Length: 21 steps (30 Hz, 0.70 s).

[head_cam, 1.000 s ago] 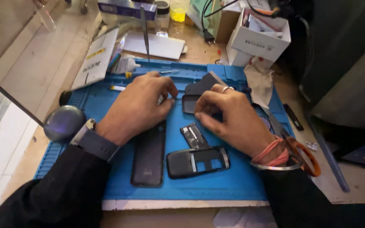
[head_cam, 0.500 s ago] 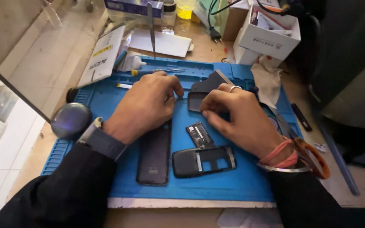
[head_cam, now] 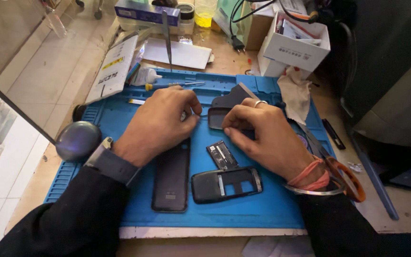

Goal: The person disassembles a mobile phone on a blue work mat, removing the back cover, battery, and internal components. They use a screwdriver to loosen screws and separate parts, then handle the battery and casing pieces before placing them on the mat.

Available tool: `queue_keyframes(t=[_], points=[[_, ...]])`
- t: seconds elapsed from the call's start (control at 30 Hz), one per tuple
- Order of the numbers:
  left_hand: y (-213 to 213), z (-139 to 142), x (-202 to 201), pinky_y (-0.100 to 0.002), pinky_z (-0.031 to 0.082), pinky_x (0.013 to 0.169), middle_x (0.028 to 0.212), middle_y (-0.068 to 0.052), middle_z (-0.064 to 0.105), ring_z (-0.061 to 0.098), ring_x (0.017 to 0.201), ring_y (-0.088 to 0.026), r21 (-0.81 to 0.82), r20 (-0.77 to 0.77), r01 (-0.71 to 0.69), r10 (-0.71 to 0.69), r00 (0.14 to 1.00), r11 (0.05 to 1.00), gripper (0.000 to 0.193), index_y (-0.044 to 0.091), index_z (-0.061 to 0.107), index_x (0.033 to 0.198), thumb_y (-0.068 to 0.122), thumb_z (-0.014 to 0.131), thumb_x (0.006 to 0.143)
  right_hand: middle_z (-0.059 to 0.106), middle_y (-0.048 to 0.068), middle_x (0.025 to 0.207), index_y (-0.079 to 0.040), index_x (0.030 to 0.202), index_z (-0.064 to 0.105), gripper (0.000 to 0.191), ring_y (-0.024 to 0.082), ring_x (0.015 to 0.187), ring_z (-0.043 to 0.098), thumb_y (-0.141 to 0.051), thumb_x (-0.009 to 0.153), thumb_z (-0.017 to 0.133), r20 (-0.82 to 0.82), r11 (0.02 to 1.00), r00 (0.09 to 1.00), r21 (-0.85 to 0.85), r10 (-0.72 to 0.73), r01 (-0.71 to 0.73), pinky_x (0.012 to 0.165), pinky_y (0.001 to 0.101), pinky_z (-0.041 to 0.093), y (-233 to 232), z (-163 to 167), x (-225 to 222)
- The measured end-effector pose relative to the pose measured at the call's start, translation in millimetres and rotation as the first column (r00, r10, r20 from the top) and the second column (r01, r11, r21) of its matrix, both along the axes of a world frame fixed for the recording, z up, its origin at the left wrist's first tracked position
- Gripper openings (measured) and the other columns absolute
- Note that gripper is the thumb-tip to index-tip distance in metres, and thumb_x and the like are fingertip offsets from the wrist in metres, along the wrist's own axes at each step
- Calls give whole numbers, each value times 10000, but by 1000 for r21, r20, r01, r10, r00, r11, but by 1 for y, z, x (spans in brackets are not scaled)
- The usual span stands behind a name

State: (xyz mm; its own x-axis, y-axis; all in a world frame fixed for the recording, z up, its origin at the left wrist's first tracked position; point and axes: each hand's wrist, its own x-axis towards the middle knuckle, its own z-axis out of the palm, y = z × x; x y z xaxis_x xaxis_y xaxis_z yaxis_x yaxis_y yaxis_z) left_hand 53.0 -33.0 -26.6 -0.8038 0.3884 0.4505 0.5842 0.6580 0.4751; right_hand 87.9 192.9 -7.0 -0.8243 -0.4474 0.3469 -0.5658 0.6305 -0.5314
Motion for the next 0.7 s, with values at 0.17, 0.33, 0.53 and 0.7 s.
queue_keyframes(t=[0.17,0.33,0.53,0.7], points=[[0,1,0,-404,542,759,840,-132,692,695,810,-283,-6,-21,-8,8,1000,1000,154,27,739,885,133,761,775,703,96,872,-29,909,749,96,193,790,721,-114,871,727,-112,1000,993,-6,-21,20,697,315,567,-1,5,4],[-1,2,0,-401,543,793,846,-115,703,697,839,-272,-9,32,-34,35,999,999,144,49,759,882,137,759,769,704,78,855,-40,930,751,101,173,757,706,-120,880,717,-140,995,985,-36,-97,93,661,298,556,-1,17,9],[0,1,2,-435,513,822,888,-139,691,648,898,-329,-51,-76,-51,47,996,997,168,65,781,889,126,775,732,706,62,838,-60,939,763,93,159,711,686,-117,884,714,-161,984,972,-62,-174,166,609,300,508,2,18,17],[-1,0,1,-420,519,857,872,-122,695,664,913,-297,-75,-26,-67,65,998,995,94,71,767,840,131,743,773,704,69,845,-51,943,752,75,174,762,671,-99,893,726,-252,989,958,-91,-135,115,669,313,507,-3,9,16]])
